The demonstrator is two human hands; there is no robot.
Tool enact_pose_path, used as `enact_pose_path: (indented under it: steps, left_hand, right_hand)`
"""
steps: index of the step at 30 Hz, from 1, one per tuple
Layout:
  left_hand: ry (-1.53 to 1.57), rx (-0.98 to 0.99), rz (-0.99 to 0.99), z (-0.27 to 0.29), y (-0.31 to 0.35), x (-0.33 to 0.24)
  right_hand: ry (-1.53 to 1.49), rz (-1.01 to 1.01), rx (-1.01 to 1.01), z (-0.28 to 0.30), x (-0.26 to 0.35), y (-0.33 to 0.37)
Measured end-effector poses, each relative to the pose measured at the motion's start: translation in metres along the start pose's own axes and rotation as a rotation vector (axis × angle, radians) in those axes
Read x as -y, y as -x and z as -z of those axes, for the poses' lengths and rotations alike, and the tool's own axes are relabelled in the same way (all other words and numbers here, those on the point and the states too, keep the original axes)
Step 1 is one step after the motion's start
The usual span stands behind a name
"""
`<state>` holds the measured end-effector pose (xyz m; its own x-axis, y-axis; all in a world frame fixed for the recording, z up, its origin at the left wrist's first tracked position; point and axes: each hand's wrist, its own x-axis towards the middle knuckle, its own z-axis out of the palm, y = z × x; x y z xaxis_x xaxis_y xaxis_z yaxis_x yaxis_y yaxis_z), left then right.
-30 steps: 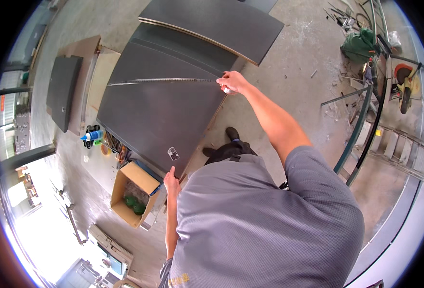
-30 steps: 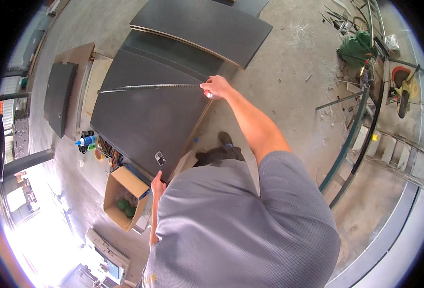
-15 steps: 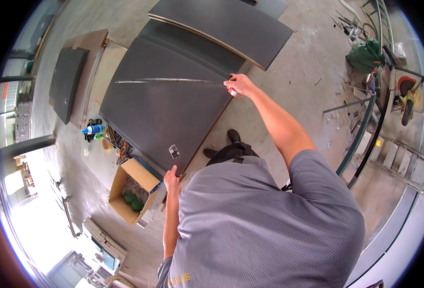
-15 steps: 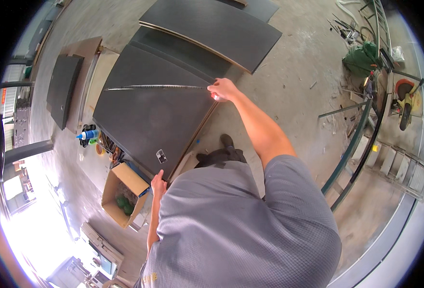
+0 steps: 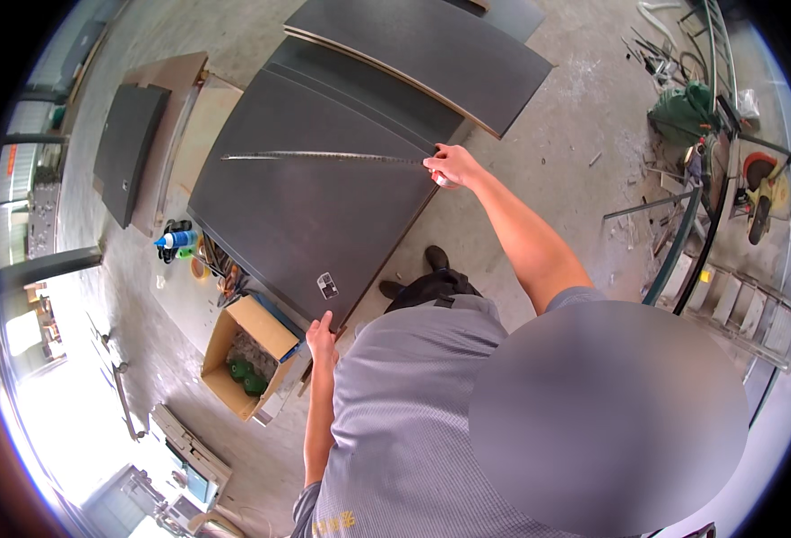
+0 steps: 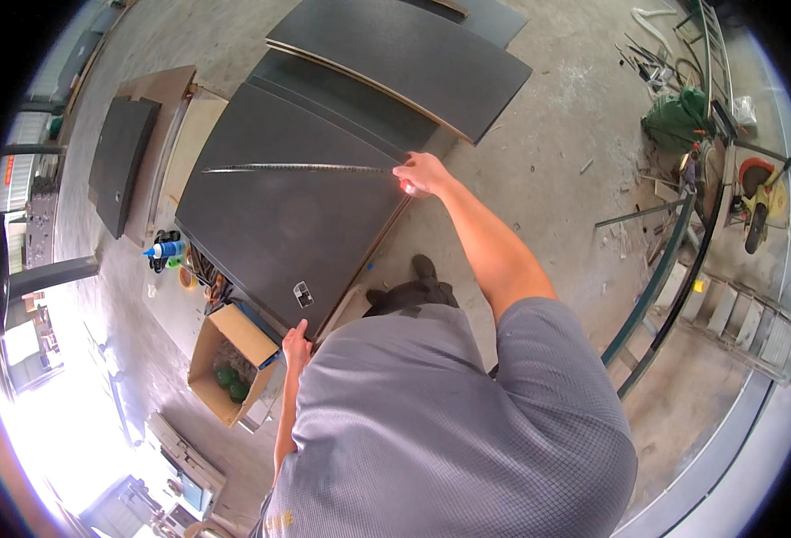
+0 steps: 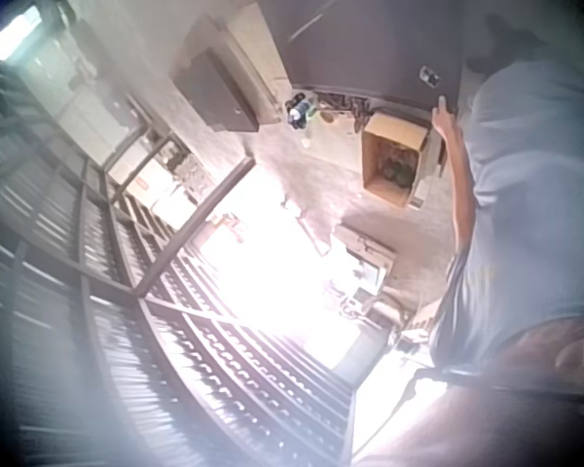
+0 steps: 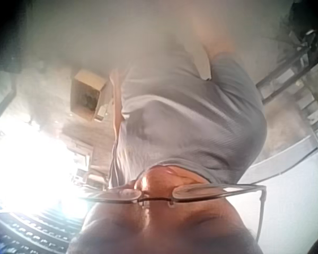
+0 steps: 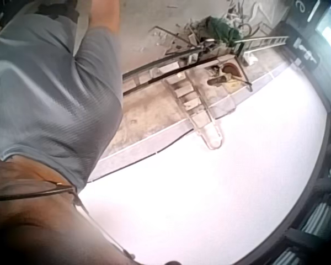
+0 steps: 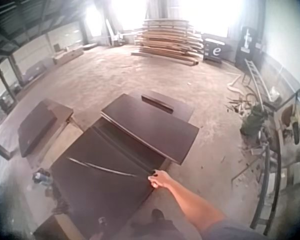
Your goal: The person measures the width and length of several dark gray furniture panels using a measuring tape.
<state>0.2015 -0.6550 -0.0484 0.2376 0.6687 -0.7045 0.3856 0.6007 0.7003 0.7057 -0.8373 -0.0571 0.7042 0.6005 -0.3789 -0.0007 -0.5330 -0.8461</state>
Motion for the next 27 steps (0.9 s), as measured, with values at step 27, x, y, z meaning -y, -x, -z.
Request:
enact_pose_path:
  steps: [27]
  left_hand:
    - [0.049,-0.027,-0.032,0.005,0.008,0.009]
  right_hand:
    - [-0.09,0.034,0.059,0.004,-0.008,0.015]
